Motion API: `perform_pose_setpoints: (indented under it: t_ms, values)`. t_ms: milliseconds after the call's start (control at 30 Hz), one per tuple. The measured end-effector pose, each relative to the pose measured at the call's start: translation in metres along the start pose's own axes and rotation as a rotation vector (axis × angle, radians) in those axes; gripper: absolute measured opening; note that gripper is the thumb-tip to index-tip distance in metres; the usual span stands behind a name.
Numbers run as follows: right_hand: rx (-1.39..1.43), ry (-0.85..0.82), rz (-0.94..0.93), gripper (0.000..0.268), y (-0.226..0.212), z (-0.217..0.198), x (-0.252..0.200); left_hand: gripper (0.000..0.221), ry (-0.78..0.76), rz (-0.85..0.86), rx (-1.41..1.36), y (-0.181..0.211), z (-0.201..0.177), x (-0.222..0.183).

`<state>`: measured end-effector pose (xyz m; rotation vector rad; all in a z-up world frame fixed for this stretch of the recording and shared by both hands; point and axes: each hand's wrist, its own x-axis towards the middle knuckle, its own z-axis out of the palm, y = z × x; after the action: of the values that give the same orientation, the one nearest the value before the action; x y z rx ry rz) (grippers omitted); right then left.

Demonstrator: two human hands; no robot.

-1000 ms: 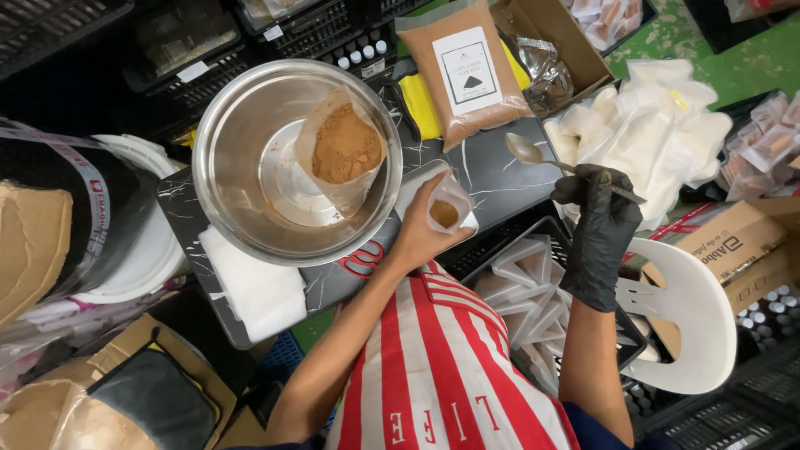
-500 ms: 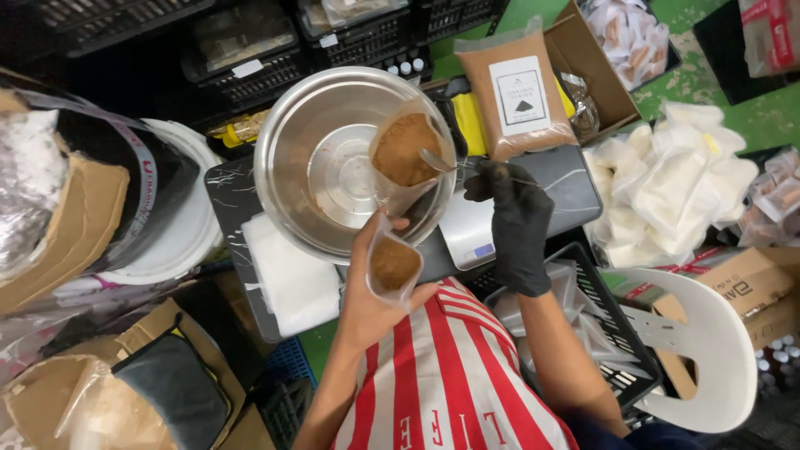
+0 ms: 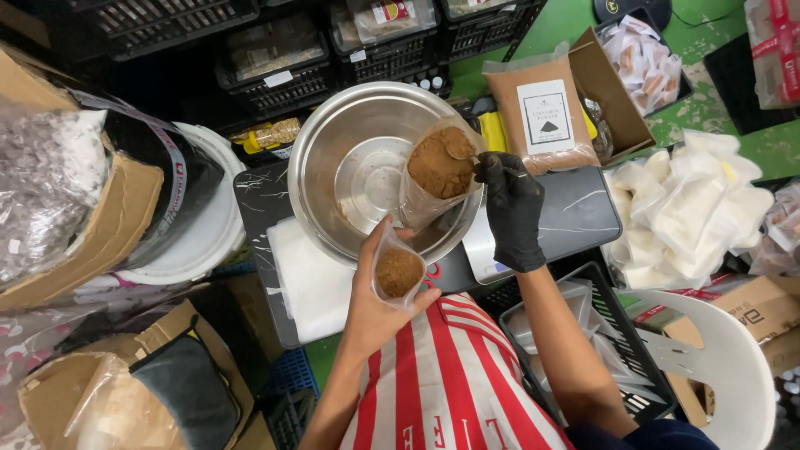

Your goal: Measuring and portioning cinnamon powder into small bags using a spoon and a digital scale.

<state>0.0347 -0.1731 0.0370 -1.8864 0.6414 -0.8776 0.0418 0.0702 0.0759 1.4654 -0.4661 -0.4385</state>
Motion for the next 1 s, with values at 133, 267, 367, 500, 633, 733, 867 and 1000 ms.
perform_pose_setpoints:
  t_ms: [133,267,367,500,633,733,867,1000]
  values:
    - [0.043,0.001,0.005,0.021,0.007,0.000,-0.004,0.116,-0.016,-0.002,0.027,-0.001,-0.003,0.007]
    - [0.060,-0.015,0.046,0.025,0.001,-0.009,-0.012,0.106,0.026,-0.008,0.002,-0.001,-0.007,0.014]
    - [0.068,-0.031,0.069,0.029,0.000,-0.014,-0.015,0.103,0.042,-0.006,-0.016,-0.002,-0.009,0.019]
    - [0.029,-0.047,0.059,0.033,0.005,-0.018,-0.015,0.102,0.063,-0.007,-0.011,0.002,-0.010,0.023]
    - [0.023,-0.066,0.062,0.033,0.008,-0.021,-0.016,0.101,0.070,0.040,0.064,0.003,-0.013,0.029]
    - [0.061,-0.055,0.066,0.033,0.002,-0.024,-0.017,0.100,0.088,0.072,0.115,0.002,-0.018,0.036]
    - [0.116,-0.059,0.093,0.036,-0.004,-0.034,-0.018,0.097,0.124,0.138,0.241,-0.012,-0.021,0.056]
    - [0.300,-0.010,0.097,0.034,-0.036,-0.044,-0.019,0.100,0.135,0.174,0.317,-0.027,-0.020,0.081]
